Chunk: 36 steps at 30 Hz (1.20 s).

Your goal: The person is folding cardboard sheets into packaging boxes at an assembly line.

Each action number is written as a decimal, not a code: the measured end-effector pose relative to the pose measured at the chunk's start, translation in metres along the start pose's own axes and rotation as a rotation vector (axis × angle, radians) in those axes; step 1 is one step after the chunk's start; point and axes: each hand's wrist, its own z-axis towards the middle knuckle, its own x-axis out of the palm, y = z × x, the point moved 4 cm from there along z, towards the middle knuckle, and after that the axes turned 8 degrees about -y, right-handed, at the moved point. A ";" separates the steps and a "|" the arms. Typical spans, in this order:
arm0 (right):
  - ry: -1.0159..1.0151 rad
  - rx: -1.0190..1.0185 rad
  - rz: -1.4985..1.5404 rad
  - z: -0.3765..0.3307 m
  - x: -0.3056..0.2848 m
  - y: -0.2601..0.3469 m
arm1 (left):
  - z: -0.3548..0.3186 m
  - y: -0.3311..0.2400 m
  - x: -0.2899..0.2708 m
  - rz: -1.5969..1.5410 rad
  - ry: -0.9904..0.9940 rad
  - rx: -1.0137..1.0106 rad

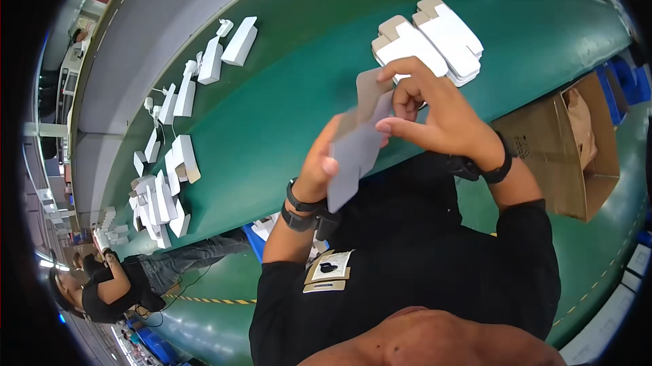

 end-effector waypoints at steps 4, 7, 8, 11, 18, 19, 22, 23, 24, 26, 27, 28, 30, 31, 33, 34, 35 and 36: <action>0.288 0.157 -0.182 0.022 0.013 -0.030 | 0.021 0.007 -0.024 0.068 -0.052 0.159; 0.371 0.181 -0.173 0.013 0.016 -0.046 | 0.026 0.018 -0.026 0.024 -0.228 0.267; 0.212 0.186 -0.067 0.009 0.014 -0.042 | 0.026 0.017 -0.021 0.021 -0.237 0.263; -0.047 0.194 0.179 -0.010 0.019 -0.047 | 0.023 0.013 -0.012 0.075 -0.303 0.377; -0.179 0.108 0.526 -0.030 0.030 -0.099 | 0.028 0.061 -0.017 0.162 -0.154 0.340; -0.175 0.120 0.526 -0.031 0.032 -0.103 | 0.026 0.068 -0.016 0.156 -0.162 0.333; -0.341 -0.329 0.116 -0.034 0.043 -0.094 | 0.019 0.072 -0.027 -0.119 -0.259 0.288; -0.327 -0.325 0.122 -0.036 0.050 -0.094 | 0.017 0.074 -0.033 -0.123 -0.274 0.291; -0.341 -0.303 0.215 -0.038 0.055 -0.094 | 0.016 0.073 -0.035 -0.109 -0.245 0.307; -0.242 -0.269 0.130 -0.035 0.051 -0.088 | 0.013 0.071 -0.040 -0.031 -0.204 0.336; -0.240 -0.269 0.132 -0.033 0.052 -0.089 | 0.010 0.070 -0.043 -0.030 -0.207 0.336; -0.211 -0.273 0.069 -0.032 0.055 -0.091 | 0.007 0.070 -0.045 -0.021 -0.215 0.332; -0.212 -0.143 0.107 -0.033 0.054 -0.091 | 0.005 0.071 -0.041 -0.010 -0.215 0.323; -0.217 -0.142 0.106 -0.035 0.053 -0.088 | 0.004 0.072 -0.039 0.026 -0.233 0.318; -0.194 -0.001 0.281 -0.037 0.051 -0.088 | 0.003 0.072 -0.034 0.061 -0.248 0.314; -0.197 -0.001 0.279 -0.037 0.049 -0.086 | 0.003 0.070 -0.031 0.136 -0.231 0.364; -0.194 0.031 0.324 -0.037 0.047 -0.085 | 0.002 0.067 -0.028 0.213 -0.214 0.412; -0.190 0.063 0.369 -0.036 0.045 -0.084 | 0.002 0.065 -0.024 0.237 -0.220 0.437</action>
